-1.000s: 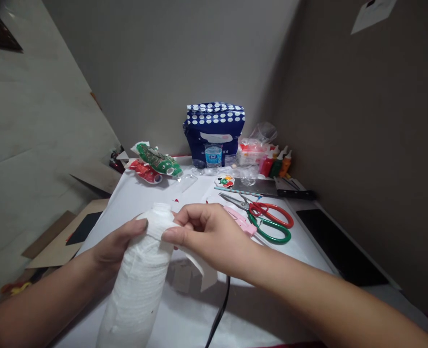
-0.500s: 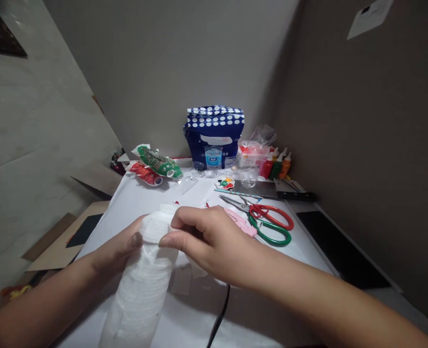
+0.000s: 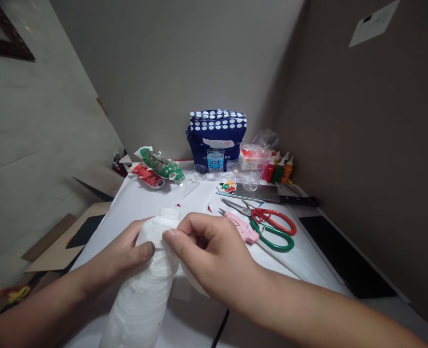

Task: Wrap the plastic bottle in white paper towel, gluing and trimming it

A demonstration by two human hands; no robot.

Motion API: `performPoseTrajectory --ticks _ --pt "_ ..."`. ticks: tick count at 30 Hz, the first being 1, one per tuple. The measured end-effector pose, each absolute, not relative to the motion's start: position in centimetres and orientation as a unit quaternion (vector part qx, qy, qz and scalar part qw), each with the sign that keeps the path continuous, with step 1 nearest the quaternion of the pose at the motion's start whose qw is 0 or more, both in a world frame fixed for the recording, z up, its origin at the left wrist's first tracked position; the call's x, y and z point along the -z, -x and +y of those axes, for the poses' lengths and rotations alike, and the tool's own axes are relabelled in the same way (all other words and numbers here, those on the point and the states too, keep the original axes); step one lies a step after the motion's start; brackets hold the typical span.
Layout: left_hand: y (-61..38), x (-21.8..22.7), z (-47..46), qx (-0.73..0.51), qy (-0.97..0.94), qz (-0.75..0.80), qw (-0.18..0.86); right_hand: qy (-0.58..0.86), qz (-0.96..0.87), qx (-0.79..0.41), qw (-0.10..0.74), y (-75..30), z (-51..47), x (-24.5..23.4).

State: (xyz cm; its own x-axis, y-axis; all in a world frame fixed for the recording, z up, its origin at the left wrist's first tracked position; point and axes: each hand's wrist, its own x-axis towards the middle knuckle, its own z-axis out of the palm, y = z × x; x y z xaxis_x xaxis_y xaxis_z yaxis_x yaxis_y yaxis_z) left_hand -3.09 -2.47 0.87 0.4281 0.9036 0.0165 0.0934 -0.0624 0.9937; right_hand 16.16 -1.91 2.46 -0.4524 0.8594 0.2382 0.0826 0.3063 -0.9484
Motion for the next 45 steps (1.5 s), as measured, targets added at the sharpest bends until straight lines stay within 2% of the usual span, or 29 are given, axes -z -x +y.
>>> performPoseTrajectory --ticks 13,20,26,33,45 --pt "3.1 -1.5 -2.6 -0.321 -0.601 0.464 0.566 0.342 -0.715 -0.449 0.413 -16.0 -1.8 -1.8" --pt "3.6 -1.0 -2.0 -0.328 -0.553 0.41 0.647 0.32 -0.728 -0.477 0.375 -16.5 -1.4 -1.4" --pt "3.4 -1.4 -2.0 -0.323 -0.551 0.398 0.659 0.344 -0.707 -0.506 0.354 -16.8 -1.3 -1.4" --pt "3.2 -1.0 -1.8 -0.334 -0.542 0.397 0.661 0.36 -0.706 -0.482 0.373 -16.3 -1.0 -1.0" --pt "3.4 1.0 -1.0 -0.339 -0.509 0.38 0.694 0.349 -0.637 -0.564 0.392 -15.7 -0.1 0.7"
